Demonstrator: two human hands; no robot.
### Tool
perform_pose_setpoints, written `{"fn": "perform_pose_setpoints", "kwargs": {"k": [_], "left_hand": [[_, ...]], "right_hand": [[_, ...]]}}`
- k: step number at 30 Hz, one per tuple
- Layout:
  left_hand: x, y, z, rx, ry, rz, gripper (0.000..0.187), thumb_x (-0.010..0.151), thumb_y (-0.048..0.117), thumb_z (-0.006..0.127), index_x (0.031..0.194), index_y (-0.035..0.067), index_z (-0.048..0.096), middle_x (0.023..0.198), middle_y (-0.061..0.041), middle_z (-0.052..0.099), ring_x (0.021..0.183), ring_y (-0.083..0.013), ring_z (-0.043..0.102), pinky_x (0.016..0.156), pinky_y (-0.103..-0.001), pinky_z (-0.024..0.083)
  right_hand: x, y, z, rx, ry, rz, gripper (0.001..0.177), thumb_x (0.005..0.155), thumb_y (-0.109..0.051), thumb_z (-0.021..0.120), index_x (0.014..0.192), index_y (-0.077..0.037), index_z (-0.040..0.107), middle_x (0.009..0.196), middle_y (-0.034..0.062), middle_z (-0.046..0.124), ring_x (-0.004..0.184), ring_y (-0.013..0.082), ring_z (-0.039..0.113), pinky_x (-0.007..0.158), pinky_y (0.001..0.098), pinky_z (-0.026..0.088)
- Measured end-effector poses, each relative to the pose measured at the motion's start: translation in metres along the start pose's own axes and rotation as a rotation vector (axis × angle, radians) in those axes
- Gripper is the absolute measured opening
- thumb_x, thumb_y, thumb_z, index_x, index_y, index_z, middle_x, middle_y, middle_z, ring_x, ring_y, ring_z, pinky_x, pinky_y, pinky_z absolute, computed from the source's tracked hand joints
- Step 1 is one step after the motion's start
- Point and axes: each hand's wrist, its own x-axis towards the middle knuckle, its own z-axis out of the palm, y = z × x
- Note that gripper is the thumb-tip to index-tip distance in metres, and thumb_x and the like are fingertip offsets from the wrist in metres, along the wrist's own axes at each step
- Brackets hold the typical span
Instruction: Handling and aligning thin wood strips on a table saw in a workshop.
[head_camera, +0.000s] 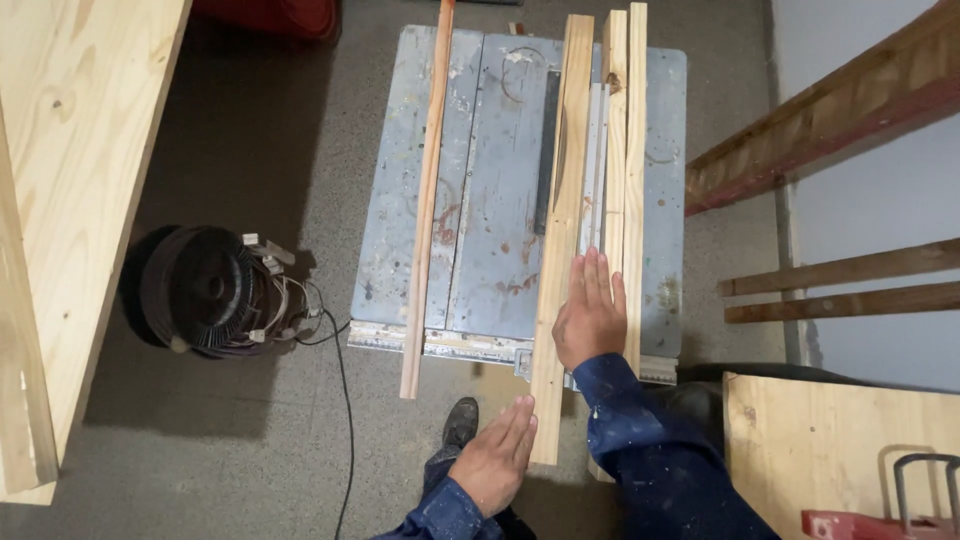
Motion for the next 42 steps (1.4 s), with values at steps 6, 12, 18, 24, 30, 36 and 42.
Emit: {"fn": "perform_pose_setpoints", "kwargs": {"k": [6, 12, 18, 24, 30, 36, 42], "left_hand": [[0.006, -0.010, 0.010, 0.074, -0.022, 0.007, 0.044, 0.101, -0.002, 0.051, 0.140, -0.020, 0.043, 0.150, -0.039, 0.039, 0.141, -0.0505, 0.040, 0.120, -0.053, 0.037], [0.017, -0.016, 0.006, 0.014, 0.055, -0.018, 0.038, 0.100, -0.005, 0.047, 0.135, -0.020, 0.049, 0.148, -0.038, 0.042, 0.137, -0.0507, 0.045, 0.117, -0.053, 0.041], [0.019, -0.029, 0.030, 0.196, -0.136, -0.011, 0.049, 0.100, 0.000, 0.046, 0.145, -0.016, 0.037, 0.157, -0.033, 0.033, 0.150, -0.0454, 0.028, 0.127, -0.049, 0.025], [0.033, -0.039, 0.017, 0.286, -0.133, 0.008, 0.061, 0.087, -0.003, 0.056, 0.145, -0.014, 0.042, 0.156, -0.032, 0.037, 0.149, -0.0461, 0.031, 0.126, -0.050, 0.027], [0.041, -0.050, 0.029, 0.226, -0.081, -0.006, 0.057, 0.093, 0.003, 0.055, 0.145, -0.013, 0.042, 0.155, -0.033, 0.037, 0.147, -0.0470, 0.034, 0.125, -0.052, 0.028], [0.050, -0.065, 0.045, 0.047, -0.086, -0.077, 0.062, 0.100, 0.025, 0.055, 0.149, -0.010, 0.037, 0.161, -0.031, 0.028, 0.150, -0.0430, 0.027, 0.127, -0.049, 0.021], [0.061, -0.077, 0.050, 0.038, -0.140, -0.088, 0.062, 0.098, 0.021, 0.058, 0.149, -0.008, 0.039, 0.160, -0.032, 0.030, 0.150, -0.0427, 0.027, 0.125, -0.050, 0.022]], "right_hand": [[0.000, 0.000, -0.001, -0.002, 0.026, -0.013, 0.068, 0.093, -0.008, 0.051, 0.158, 0.003, 0.034, 0.165, 0.0219, 0.035, 0.155, 0.0332, 0.032, 0.129, 0.0454, 0.019], [-0.002, 0.001, 0.002, 0.029, 0.071, -0.034, 0.069, 0.090, -0.005, 0.048, 0.157, 0.004, 0.036, 0.164, 0.0232, 0.037, 0.154, 0.0345, 0.034, 0.129, 0.0474, 0.020], [0.001, -0.001, -0.003, 0.050, 0.038, -0.012, 0.068, 0.089, -0.002, 0.050, 0.155, 0.004, 0.038, 0.163, 0.0240, 0.038, 0.154, 0.0350, 0.034, 0.128, 0.0485, 0.021], [0.001, -0.002, -0.006, 0.040, 0.030, -0.009, 0.067, 0.090, -0.004, 0.051, 0.156, 0.003, 0.039, 0.163, 0.0227, 0.039, 0.153, 0.0338, 0.036, 0.128, 0.0473, 0.022], [0.001, -0.003, -0.005, 0.028, 0.067, -0.023, 0.065, 0.090, -0.002, 0.051, 0.154, 0.004, 0.041, 0.161, 0.0234, 0.042, 0.151, 0.0354, 0.039, 0.126, 0.0494, 0.025], [0.000, -0.002, 0.000, -0.034, -0.106, 0.077, 0.070, 0.092, -0.010, 0.053, 0.158, -0.002, 0.034, 0.167, 0.0202, 0.031, 0.156, 0.0305, 0.027, 0.128, 0.0469, 0.013], [0.002, -0.001, 0.001, -0.017, -0.174, 0.100, 0.074, 0.091, -0.013, 0.054, 0.160, -0.002, 0.030, 0.169, 0.0199, 0.027, 0.157, 0.0302, 0.023, 0.129, 0.0464, 0.010]]}}
